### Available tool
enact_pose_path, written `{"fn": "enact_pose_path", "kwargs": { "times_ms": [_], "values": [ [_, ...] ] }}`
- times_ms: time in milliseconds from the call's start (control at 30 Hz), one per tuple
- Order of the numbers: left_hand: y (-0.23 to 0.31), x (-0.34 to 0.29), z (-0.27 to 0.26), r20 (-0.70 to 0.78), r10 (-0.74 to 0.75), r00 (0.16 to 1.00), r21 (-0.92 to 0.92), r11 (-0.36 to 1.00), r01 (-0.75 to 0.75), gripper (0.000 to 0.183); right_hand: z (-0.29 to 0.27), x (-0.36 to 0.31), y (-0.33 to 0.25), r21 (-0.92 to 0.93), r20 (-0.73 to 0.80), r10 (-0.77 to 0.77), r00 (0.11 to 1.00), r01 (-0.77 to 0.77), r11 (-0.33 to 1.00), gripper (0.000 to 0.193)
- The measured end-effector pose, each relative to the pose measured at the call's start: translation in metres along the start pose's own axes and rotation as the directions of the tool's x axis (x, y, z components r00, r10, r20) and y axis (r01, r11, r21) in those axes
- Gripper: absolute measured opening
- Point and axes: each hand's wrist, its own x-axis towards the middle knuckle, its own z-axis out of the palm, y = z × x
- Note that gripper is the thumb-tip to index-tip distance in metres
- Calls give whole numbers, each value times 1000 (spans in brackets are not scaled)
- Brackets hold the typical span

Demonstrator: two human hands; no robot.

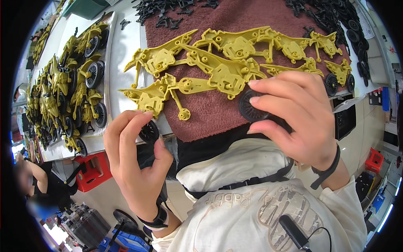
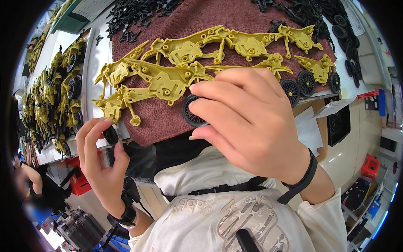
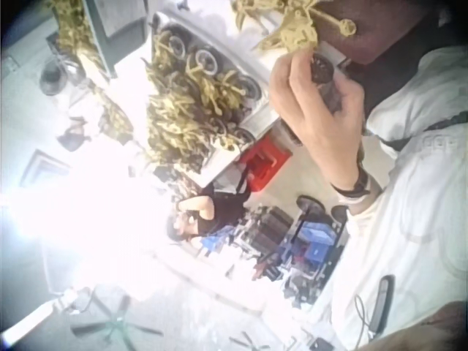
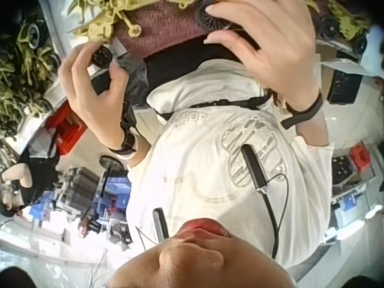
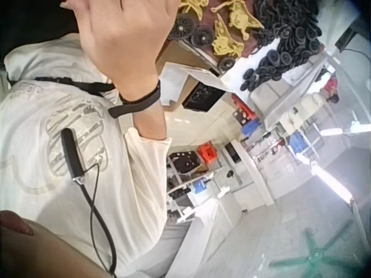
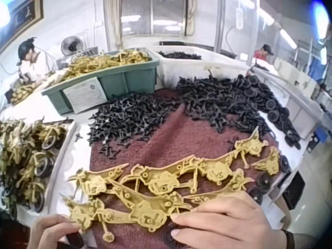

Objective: Assembling plastic toy motorcycle components including frames and wheels on a factory production line.

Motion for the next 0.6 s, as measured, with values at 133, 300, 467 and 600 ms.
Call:
{"fn": "enact_pose_path", "kwargs": {
  "times_ms": [133,300,467,600],
  "values": [
    [2,2,3,-73,57,996,-48,997,-61,47,-2,-3,0,68,-92,50,994,-44,997,41],
    [11,5,9,-120,111,986,-158,979,-130,47,7,-8,-1,35,-53,85,995,-83,996,40],
    [22,6,22,-4,202,979,-268,943,-195,49,12,-11,3,3,-124,73,990,-73,997,37],
    [22,3,20,22,158,987,-164,975,-152,50,2,-5,4,18,-56,29,998,-28,999,34]
  ]
}}
